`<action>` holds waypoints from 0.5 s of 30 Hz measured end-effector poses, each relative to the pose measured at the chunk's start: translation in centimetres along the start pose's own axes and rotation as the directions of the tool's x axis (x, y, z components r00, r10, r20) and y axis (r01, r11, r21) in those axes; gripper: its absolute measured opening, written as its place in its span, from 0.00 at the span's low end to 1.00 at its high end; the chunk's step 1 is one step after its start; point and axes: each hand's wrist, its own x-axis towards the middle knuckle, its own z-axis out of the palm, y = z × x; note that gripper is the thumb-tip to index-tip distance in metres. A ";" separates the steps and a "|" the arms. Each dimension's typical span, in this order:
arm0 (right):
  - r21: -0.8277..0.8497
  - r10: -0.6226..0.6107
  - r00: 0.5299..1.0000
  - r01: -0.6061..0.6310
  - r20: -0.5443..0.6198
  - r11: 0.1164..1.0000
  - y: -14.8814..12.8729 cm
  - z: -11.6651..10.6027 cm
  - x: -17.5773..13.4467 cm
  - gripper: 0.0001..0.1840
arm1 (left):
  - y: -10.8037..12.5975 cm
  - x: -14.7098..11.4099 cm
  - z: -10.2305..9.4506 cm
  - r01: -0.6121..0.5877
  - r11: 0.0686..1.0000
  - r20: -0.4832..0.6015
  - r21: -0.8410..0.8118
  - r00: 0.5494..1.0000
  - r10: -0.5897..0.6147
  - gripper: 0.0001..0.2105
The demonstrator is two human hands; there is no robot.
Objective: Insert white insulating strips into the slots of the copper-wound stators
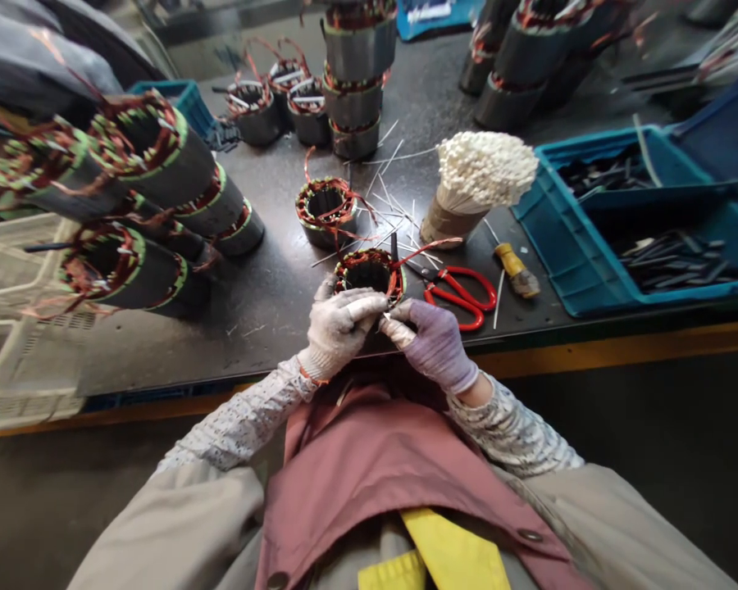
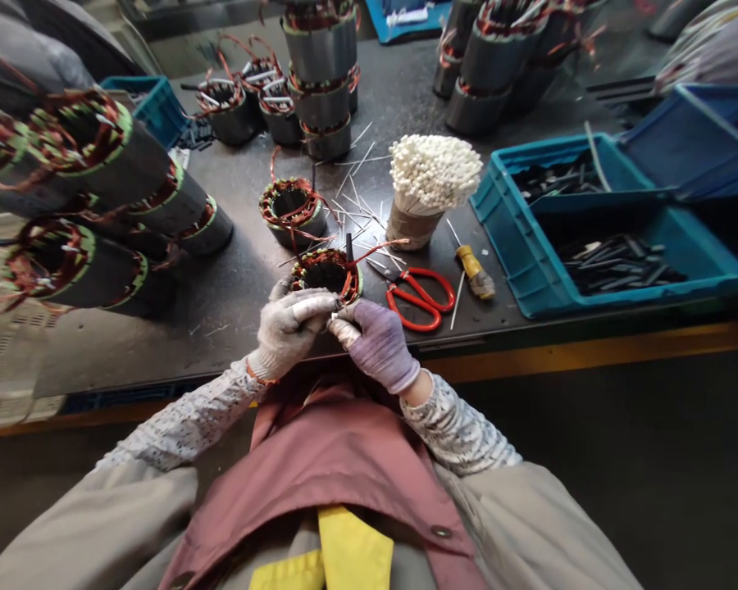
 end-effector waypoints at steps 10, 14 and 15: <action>-0.033 -0.056 0.998 0.055 -0.025 0.998 -0.3 0.0 -0.3 0.05 | -0.3 -0.1 0.2 -0.082 0.995 -0.086 -0.057 0.993 0.077 0.07; -0.077 -0.059 0.998 0.056 -0.028 0.995 0.2 0.5 0.0 0.07 | -0.4 -0.1 0.5 -0.123 0.990 -0.141 -0.065 0.983 0.113 0.07; -0.059 -0.080 0.996 0.078 -0.027 0.995 0.1 0.4 -0.1 0.07 | -0.4 -0.1 0.5 -0.115 0.991 -0.139 -0.062 0.985 0.105 0.07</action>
